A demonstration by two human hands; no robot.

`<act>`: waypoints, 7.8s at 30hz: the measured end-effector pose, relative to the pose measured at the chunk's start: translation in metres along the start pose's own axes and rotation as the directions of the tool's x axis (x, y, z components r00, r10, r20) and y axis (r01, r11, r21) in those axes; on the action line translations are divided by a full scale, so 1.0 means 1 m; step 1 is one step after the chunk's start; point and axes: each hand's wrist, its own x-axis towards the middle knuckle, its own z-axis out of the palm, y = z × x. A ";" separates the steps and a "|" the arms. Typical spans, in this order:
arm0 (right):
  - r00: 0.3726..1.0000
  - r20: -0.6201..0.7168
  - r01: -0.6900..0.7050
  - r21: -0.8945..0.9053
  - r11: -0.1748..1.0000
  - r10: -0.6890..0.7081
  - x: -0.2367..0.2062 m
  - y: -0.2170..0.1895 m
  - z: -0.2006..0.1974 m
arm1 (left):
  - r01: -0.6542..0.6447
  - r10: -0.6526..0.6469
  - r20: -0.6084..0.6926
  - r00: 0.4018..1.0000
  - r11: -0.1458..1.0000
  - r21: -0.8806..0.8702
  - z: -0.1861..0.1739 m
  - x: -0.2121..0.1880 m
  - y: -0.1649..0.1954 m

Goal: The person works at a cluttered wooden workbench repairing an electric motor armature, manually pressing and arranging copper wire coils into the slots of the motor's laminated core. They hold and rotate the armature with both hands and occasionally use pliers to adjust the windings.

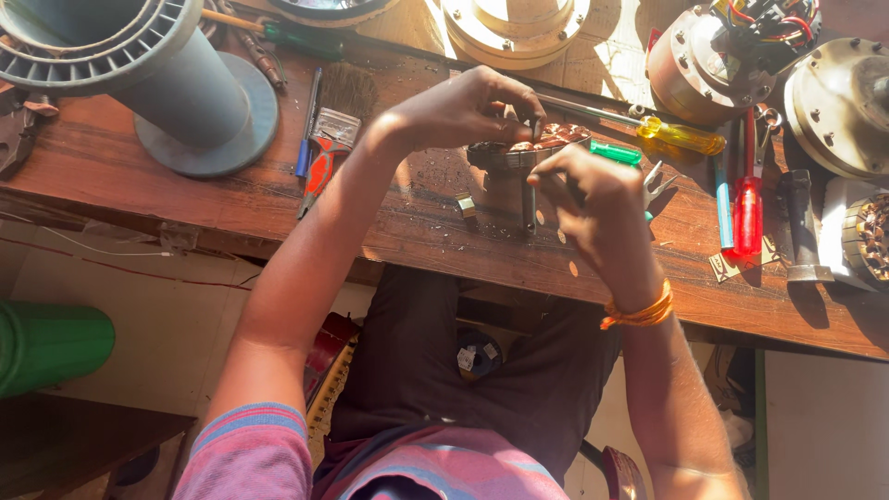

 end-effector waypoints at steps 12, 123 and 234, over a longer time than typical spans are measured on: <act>0.978 -0.085 -0.148 0.371 0.917 0.192 -0.025 0.047 0.028 | -0.007 0.217 -0.394 0.893 0.883 0.470 0.065 -0.025 0.041; 0.989 -0.130 -0.049 0.159 0.986 0.070 -0.033 0.050 -0.020 | 0.059 0.451 -0.476 0.755 0.677 0.734 0.087 -0.023 0.026; 0.975 -0.001 -0.220 0.087 0.972 0.221 0.006 -0.011 -0.045 | 0.135 0.356 -0.535 0.767 0.725 0.676 0.090 -0.035 0.047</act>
